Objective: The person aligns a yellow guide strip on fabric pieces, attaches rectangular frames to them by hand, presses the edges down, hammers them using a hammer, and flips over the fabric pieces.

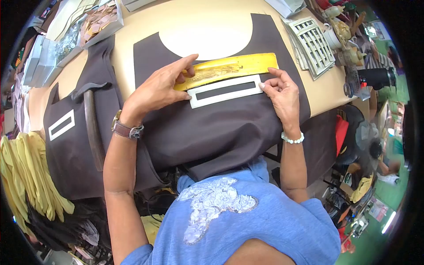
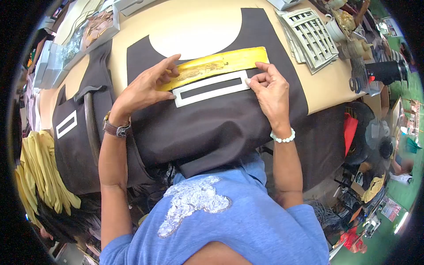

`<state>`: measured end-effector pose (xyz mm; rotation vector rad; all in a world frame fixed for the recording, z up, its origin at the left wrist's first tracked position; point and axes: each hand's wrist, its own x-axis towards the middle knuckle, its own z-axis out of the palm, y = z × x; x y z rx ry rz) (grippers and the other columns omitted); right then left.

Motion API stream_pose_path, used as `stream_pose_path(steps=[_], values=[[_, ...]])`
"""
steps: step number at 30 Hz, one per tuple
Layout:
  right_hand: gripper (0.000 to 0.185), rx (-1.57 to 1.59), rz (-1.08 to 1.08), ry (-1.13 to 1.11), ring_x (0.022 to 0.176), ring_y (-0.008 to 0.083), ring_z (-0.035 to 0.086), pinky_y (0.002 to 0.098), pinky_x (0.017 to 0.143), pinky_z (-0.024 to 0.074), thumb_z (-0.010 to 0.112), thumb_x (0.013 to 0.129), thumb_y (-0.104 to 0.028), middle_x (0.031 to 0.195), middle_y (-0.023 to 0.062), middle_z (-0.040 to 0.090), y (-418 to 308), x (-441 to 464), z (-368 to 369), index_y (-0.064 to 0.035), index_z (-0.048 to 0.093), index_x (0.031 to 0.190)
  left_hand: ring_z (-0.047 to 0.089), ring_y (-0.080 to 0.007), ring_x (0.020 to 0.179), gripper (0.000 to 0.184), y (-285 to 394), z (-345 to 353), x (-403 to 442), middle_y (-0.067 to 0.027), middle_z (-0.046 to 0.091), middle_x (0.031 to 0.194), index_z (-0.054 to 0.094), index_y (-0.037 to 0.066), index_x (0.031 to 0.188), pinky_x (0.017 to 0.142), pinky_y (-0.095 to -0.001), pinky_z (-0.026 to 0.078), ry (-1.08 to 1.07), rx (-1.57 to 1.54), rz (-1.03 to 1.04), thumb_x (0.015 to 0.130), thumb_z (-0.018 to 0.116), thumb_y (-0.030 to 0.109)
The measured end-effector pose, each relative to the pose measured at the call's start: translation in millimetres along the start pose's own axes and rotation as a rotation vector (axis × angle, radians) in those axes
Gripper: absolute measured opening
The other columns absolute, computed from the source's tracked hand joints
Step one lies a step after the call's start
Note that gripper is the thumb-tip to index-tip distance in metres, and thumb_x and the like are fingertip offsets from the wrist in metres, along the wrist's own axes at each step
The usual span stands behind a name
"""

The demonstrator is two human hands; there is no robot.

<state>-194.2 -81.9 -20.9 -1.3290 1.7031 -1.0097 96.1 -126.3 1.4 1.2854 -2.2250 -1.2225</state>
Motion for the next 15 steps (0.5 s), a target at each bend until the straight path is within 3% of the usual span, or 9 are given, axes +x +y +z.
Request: stream_pose_path(steps=[15], values=[[0.042,-0.078,-0.053,0.046,0.062,0.0056,0.058,0.0205,0.06,0.0471,0.072,0.075,-0.003,0.074,0.0058,0.067,-4.1,-3.1,2.7,0.0044,0.057,0.114,0.056,-0.0216,0.094,0.089,0.3,2.1,-1.7,-0.0067,0.059,0.11,0.036,0.017,0.142,0.094,-0.0366,0.048,0.015,0.01,0.001,0.064,0.075,0.003]])
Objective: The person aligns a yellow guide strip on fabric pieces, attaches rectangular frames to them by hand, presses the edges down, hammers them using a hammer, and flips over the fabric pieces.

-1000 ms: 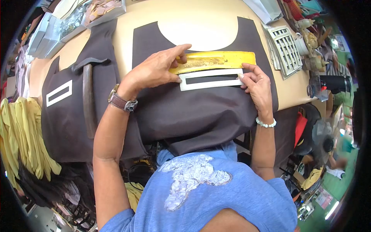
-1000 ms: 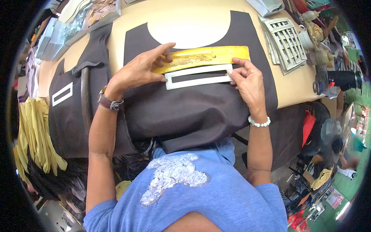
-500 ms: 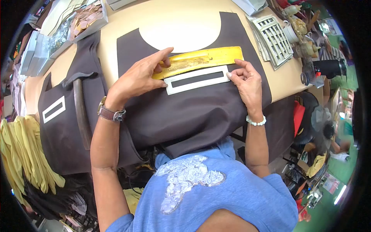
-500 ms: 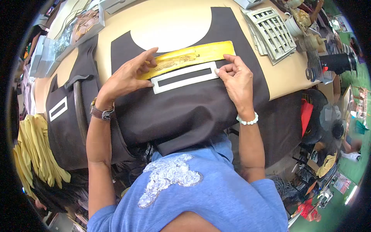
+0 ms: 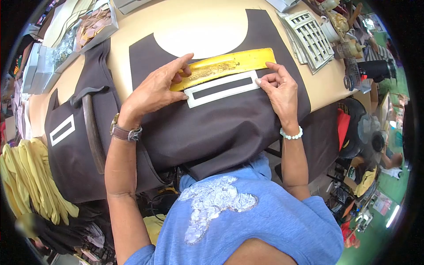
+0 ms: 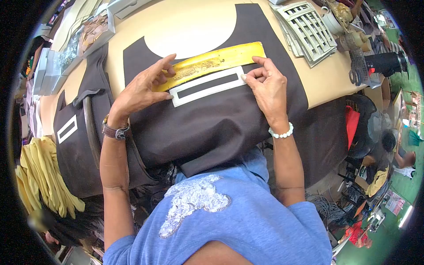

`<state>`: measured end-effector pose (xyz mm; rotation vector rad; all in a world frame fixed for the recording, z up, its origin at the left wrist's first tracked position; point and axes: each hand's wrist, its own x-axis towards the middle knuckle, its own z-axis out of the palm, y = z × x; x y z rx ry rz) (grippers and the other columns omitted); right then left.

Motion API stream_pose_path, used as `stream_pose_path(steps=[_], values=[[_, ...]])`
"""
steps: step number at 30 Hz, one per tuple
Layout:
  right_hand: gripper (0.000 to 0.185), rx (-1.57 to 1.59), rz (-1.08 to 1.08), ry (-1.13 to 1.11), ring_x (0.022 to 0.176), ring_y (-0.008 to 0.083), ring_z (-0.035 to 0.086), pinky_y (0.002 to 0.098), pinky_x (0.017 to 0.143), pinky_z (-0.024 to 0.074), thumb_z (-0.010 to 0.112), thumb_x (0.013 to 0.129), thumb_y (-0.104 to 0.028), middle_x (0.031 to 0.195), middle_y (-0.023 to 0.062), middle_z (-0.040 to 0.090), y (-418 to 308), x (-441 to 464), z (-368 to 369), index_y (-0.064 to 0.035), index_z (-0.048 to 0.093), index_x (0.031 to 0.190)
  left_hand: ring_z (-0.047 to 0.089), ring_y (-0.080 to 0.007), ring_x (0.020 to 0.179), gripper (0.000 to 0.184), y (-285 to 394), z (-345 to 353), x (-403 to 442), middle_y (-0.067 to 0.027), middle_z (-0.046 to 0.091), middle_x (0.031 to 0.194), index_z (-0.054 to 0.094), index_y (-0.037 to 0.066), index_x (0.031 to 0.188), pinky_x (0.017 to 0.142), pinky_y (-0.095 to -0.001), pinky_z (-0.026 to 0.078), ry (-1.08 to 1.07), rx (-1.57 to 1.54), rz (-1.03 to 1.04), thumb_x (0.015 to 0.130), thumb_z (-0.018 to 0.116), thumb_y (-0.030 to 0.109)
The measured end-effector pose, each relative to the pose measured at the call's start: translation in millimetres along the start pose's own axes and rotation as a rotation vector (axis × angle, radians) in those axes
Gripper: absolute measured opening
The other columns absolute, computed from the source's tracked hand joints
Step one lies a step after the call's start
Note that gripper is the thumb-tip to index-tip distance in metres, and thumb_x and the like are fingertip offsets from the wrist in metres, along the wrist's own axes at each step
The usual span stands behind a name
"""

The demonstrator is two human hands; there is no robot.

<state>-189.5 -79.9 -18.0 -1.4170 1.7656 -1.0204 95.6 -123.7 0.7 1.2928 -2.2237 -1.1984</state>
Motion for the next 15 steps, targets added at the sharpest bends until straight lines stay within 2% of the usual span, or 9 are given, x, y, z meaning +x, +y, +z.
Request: stream_pose_path(steps=[4,7,10,11,12,13,14,15], values=[[0.04,0.024,-0.037,0.015,0.059,0.0077,0.058,0.0213,0.059,0.0474,0.072,0.075,-0.003,0.073,0.0068,0.068,4.2,0.1,1.5,0.0026,0.059,0.113,0.056,-0.0209,0.094,0.089,0.6,0.1,0.5,-0.0067,0.059,0.11,0.035,0.018,0.142,0.092,-0.0356,0.048,-0.001,0.014,0.0,0.065,0.074,0.002],[0.027,-0.174,-0.116,-0.012,0.063,0.0145,0.062,0.0258,0.061,0.0492,0.068,0.077,-0.005,0.074,0.0065,0.065,-0.7,-4.4,2.6,-0.0008,0.062,0.103,0.057,-0.0208,0.096,0.083,2.7,-0.4,0.0,-0.007,0.059,0.113,0.039,0.015,0.139,0.092,-0.0354,0.048,-0.007,0.033,0.001,0.065,0.074,0.001],[0.012,-0.771,-0.659,0.1,0.071,0.0216,0.061,0.0314,0.063,0.049,0.06,0.08,-0.008,0.078,0.0067,0.058,0.5,-12.1,10.7,-0.0045,0.063,0.091,0.057,-0.0227,0.1,0.065,-1.6,2.8,0.8,-0.0082,0.059,0.112,0.05,0.013,0.127,0.093,-0.036,0.047,-0.009,0.035,0.088,0.067,0.072,0.002],[0.008,-0.862,-0.64,0.07,0.077,0.0246,0.059,0.0353,0.064,0.0473,0.055,0.081,-0.009,0.08,0.0072,0.053,-0.5,-13.4,12.3,-0.0065,0.061,0.085,0.057,-0.0246,0.102,0.052,1.4,4.8,-2.0,-0.009,0.058,0.111,0.056,0.011,0.117,0.093,-0.0365,0.047,0.018,0.199,0.148,0.068,0.071,0.002],[0.01,-0.85,-0.646,0.063,0.077,0.0245,0.059,0.0356,0.064,0.0468,0.054,0.082,-0.008,0.08,0.0075,0.053,-0.3,-14.6,11.8,-0.0065,0.062,0.087,0.056,-0.0266,0.104,0.039,8.6,7.0,-5.9,-0.0098,0.058,0.11,0.061,0.009,0.108,0.093,-0.0369,0.046,0.048,0.363,0.21,0.07,0.07,0.002],[0.011,-0.841,-0.657,0.057,0.076,0.0244,0.058,0.0359,0.064,0.0463,0.054,0.082,-0.008,0.08,0.0078,0.053,0.1,-15.3,10.5,-0.0065,0.062,0.089,0.055,-0.0297,0.104,0.024,17.4,8.5,-9.4,-0.0104,0.057,0.108,0.067,0.008,0.095,0.091,-0.0382,0.045,0.022,0.378,0.19,0.072,0.068,0.003],[0.013,-0.835,-0.672,0.046,0.076,0.0243,0.058,0.0361,0.064,0.0458,0.054,0.082,-0.008,0.08,0.0081,0.054,-0.1,-15.5,8.1,-0.0066,0.063,0.091,0.055,-0.0294,0.102,0.02,18.8,14.6,-14.7,-0.0101,0.056,0.11,0.069,0.01,0.09,0.088,-0.0385,0.046,0.049,0.462,0.198,0.073,0.064,0.002],[0.017,-0.743,-0.633,0.026,0.081,0.0264,0.059,0.0382,0.07,0.0465,0.054,0.081,-0.008,0.084,0.009,0.056,0.0,-16.3,4.3,-0.0054,0.065,0.094,0.055,-0.028,0.104,0.022,21.8,18.8,-19.8,-0.0094,0.055,0.111,0.069,0.01,0.093,0.089,-0.0382,0.045,0.047,0.598,0.217,0.074,0.061,0.002]])
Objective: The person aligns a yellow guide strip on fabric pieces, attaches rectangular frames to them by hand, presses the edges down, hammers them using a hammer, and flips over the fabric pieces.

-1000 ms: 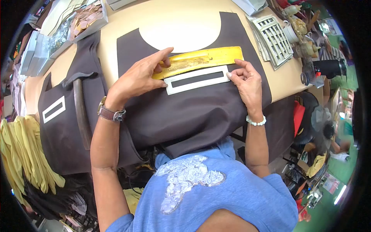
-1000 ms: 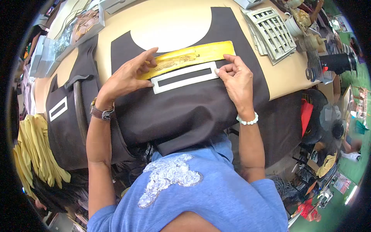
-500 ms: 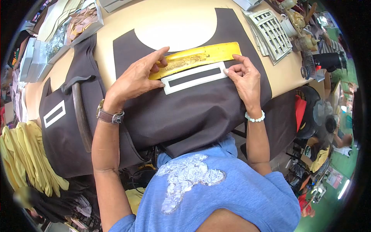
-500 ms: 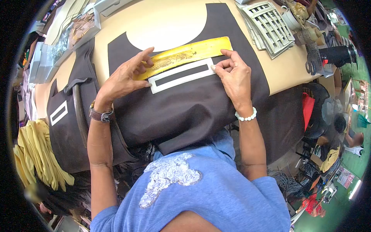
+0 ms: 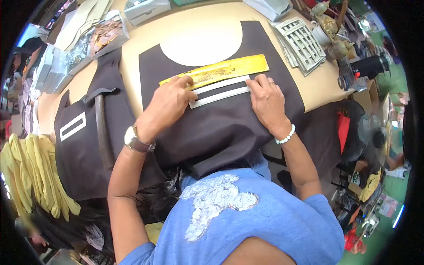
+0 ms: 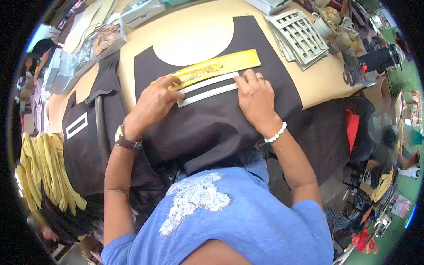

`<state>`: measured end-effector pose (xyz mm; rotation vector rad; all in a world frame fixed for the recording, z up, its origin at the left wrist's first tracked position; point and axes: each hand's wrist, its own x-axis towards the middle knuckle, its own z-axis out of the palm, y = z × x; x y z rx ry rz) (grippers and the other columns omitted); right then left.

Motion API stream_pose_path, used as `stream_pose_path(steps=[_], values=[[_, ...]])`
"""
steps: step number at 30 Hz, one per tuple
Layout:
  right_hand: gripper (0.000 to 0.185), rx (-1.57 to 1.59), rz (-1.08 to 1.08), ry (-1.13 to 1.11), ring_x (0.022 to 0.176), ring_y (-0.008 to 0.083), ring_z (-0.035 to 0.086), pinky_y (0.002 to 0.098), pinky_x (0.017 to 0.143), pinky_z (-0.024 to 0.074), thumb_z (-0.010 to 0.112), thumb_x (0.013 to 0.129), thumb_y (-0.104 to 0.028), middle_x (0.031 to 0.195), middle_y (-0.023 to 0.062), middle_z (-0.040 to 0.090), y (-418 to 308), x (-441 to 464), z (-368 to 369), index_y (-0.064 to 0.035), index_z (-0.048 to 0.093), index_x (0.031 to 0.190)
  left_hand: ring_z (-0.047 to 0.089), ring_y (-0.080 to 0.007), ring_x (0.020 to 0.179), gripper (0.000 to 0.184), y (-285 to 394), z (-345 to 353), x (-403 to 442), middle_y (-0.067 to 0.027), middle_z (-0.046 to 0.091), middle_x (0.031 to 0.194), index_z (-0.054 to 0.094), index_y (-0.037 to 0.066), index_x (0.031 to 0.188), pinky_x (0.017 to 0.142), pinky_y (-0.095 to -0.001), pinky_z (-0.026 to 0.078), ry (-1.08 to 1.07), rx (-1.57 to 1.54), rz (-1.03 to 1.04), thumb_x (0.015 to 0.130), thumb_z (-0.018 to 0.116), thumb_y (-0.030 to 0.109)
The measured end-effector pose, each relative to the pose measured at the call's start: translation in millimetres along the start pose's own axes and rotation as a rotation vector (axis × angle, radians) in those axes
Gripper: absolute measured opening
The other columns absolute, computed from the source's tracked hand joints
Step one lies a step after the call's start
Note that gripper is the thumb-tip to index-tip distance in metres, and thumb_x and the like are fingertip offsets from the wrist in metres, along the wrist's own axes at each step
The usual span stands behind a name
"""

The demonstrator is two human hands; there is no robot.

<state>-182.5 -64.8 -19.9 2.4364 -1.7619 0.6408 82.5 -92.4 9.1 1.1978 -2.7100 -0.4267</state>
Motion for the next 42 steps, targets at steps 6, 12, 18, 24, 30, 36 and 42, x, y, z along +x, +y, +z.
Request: stream_pose_path(steps=[6,12,18,24,30,36,42], values=[[0.021,0.174,0.14,0.025,0.091,0.0307,0.06,0.039,0.083,0.0473,0.052,0.082,-0.008,0.097,0.0146,0.062,5.9,14.1,-15.5,-0.0007,0.067,0.094,0.046,-0.0252,0.118,0.04,19.4,24.8,-34.2,-0.007,0.053,0.122,0.058,0.006,0.118,0.099,-0.04,0.037,0.103,0.355,0.022,0.079,0.053,0.005],[0.042,0.308,-0.285,-0.057,0.112,0.0349,0.052,0.0436,0.096,0.0389,0.049,0.09,-0.024,0.117,0.0237,0.056,-94.1,13.3,10.4,0.007,0.052,0.118,0.039,-0.0275,0.127,0.049,18.1,37.9,-43.3,-0.0078,0.05,0.132,0.053,0.006,0.127,0.106,-0.0526,0.027,0.143,0.264,-0.048,0.079,0.052,0.005],[0.054,0.304,-0.146,-0.091,0.123,0.0306,0.047,0.0519,0.102,0.0333,0.051,0.09,-0.032,0.128,0.0194,0.051,-103.2,-6.5,37.8,0.005,0.044,0.129,0.039,-0.0279,0.125,0.05,21.3,37.5,-42.2,-0.0079,0.05,0.132,0.05,0.005,0.13,0.107,-0.0587,0.02,0.172,0.272,-0.068,0.08,0.052,0.007],[0.053,0.225,-0.115,-0.121,0.116,0.0284,0.052,0.0525,0.101,0.0346,0.054,0.089,-0.027,0.124,0.0176,0.055,-82.0,-2.0,26.6,0.0027,0.044,0.13,0.042,-0.0245,0.124,0.051,23.0,36.7,-42.3,-0.0042,0.051,0.133,0.055,0.01,0.126,0.11,-0.0572,0.013,0.141,0.262,-0.114,0.077,0.05,0.0],[0.046,0.063,0.035,-0.06,0.111,0.0295,0.056,0.0526,0.1,0.0348,0.05,0.091,-0.024,0.117,0.0194,0.059,-18.9,-9.2,10.6,0.0021,0.045,0.129,0.041,-0.0243,0.125,0.054,23.3,37.7,-41.7,-0.0041,0.051,0.132,0.053,0.011,0.128,0.11,-0.0575,0.016,0.133,0.302,-0.1,0.076,0.049,-0.002],[0.037,-0.105,0.071,-0.094,0.11,0.027,0.056,0.0539,0.1,0.0332,0.046,0.091,-0.018,0.114,0.0169,0.06,-9.6,-1.7,-0.2,-0.0003,0.05,0.123,0.037,-0.0269,0.13,0.056,15.5,34.2,-45.1,-0.0068,0.047,0.136,0.052,0.013,0.13,0.11,-0.0586,0.017,0.123,0.17,-0.062,0.077,0.046,-0.004],[0.033,-0.174,-0.126,-0.088,0.107,0.0215,0.057,0.0506,0.098,0.0345,0.052,0.08,-0.011,0.114,0.0085,0.061,-64.2,3.0,7.9,-0.0064,0.061,0.112,0.035,-0.028,0.132,0.055,17.2,29.4,-44.5,-0.0091,0.048,0.136,0.054,0.015,0.129,0.109,-0.0604,0.016,0.105,0.197,-0.037,0.077,0.047,-0.003]])
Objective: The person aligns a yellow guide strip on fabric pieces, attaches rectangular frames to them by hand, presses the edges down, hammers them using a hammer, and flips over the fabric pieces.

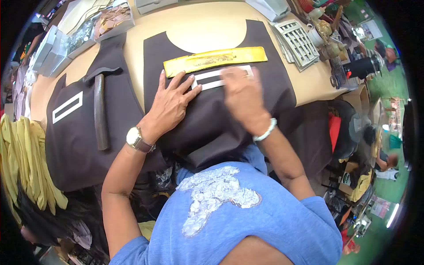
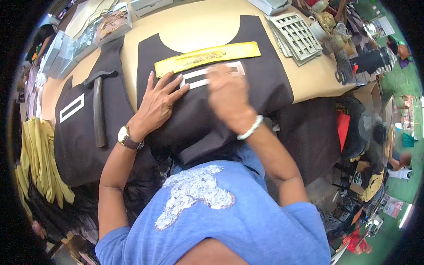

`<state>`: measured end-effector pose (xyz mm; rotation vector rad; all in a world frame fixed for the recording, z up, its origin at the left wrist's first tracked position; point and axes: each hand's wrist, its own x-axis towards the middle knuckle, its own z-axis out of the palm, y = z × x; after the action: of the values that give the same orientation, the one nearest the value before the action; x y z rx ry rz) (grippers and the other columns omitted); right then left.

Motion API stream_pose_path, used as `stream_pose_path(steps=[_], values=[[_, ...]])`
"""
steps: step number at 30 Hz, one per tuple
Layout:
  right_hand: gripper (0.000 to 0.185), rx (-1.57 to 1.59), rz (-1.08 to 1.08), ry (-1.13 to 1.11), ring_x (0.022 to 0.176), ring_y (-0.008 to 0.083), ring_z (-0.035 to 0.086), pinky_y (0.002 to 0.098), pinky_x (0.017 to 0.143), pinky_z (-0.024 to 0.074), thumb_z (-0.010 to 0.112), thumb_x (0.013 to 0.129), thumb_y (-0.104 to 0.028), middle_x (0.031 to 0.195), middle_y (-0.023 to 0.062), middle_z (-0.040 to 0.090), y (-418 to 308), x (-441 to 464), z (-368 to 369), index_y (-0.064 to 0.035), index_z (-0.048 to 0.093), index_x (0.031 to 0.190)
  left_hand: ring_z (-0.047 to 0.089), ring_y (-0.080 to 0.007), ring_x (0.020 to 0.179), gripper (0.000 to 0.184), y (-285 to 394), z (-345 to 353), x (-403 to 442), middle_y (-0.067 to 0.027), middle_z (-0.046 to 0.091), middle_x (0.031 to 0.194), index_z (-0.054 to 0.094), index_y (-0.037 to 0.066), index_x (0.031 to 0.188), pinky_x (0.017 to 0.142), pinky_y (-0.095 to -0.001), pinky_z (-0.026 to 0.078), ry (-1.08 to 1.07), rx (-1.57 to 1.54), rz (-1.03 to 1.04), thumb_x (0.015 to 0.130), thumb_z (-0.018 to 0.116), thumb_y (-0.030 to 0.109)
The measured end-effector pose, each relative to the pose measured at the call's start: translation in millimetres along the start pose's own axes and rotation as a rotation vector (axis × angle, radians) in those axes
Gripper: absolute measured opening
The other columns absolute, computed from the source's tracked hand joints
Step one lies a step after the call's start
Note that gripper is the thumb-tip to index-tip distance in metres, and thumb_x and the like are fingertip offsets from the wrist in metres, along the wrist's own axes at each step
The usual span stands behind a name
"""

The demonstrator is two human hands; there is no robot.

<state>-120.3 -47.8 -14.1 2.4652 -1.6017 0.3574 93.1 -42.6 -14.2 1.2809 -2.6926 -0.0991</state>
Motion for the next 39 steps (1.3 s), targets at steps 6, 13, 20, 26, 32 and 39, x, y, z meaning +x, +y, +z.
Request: stream_pose_path(steps=[6,13,20,26,32,39], values=[[0.037,0.123,-0.134,0.047,0.11,0.0179,0.055,0.0514,0.099,0.0305,0.05,0.082,-0.014,0.115,0.0087,0.06,-26.0,-20.8,13.2,-0.0027,0.06,0.116,0.034,-0.0287,0.132,0.054,3.3,0.9,-2.6,-0.0075,0.048,0.136,0.055,0.015,0.128,0.108,-0.0623,0.015,-0.019,0.04,-0.013,0.077,0.048,-0.001],[0.036,0.049,-0.073,0.031,0.108,0.0167,0.057,0.0522,0.099,0.0312,0.05,0.081,-0.006,0.116,0.0056,0.06,29.6,-33.6,2.1,-0.0047,0.059,0.115,0.034,-0.0293,0.132,0.054,6.3,-5.9,0.9,-0.0069,0.05,0.134,0.057,0.014,0.125,0.108,-0.0629,0.014,-0.05,0.073,-0.008,0.074,0.05,-0.004],[0.032,-0.074,-0.009,0.039,0.097,0.0185,0.057,0.0562,0.1,0.0299,0.053,0.08,-0.008,0.099,0.0033,0.059,70.7,-41.9,-2.5,-0.0051,0.062,0.111,0.027,-0.0288,0.137,0.049,21.8,-11.8,3.7,-0.0112,0.05,0.13,0.058,0.007,0.121,0.11,-0.0615,0.012,-0.071,0.204,-0.032,0.073,0.052,-0.003],[0.027,-0.083,0.052,-0.098,0.095,0.0215,0.057,0.0544,0.097,0.032,0.053,0.08,-0.011,0.093,0.0051,0.058,77.6,-30.7,-9.8,-0.0052,0.064,0.105,0.03,-0.0301,0.134,0.042,44.0,-20.2,-8.9,-0.0142,0.054,0.116,0.059,0.0,0.114,0.11,-0.0602,0.015,-0.217,0.393,-0.22,0.073,0.056,0.002],[0.033,0.06,-0.056,0.013,0.116,0.0283,0.048,0.0446,0.094,0.0349,0.052,0.082,-0.013,0.125,0.0136,0.052,90.7,30.0,4.6,-0.0093,0.06,0.114,0.039,-0.0348,0.127,0.031,47.9,-4.9,-10.9,-0.0165,0.051,0.126,0.055,0.002,0.116,0.103,-0.0573,0.029,0.193,0.192,-0.549,0.087,0.05,0.01],[0.041,0.088,-0.048,-0.113,0.137,0.0391,0.021,0.0618,0.108,0.0131,0.045,0.094,-0.034,0.146,0.0164,0.03,83.7,142.4,73.6,-0.0237,0.047,0.133,0.022,-0.0453,0.134,0.061,40.1,36.3,-5.0,-0.03,0.022,0.145,0.027,0.002,0.142,0.106,-0.0551,0.025,0.401,0.02,-0.885,0.092,0.05,0.027]])
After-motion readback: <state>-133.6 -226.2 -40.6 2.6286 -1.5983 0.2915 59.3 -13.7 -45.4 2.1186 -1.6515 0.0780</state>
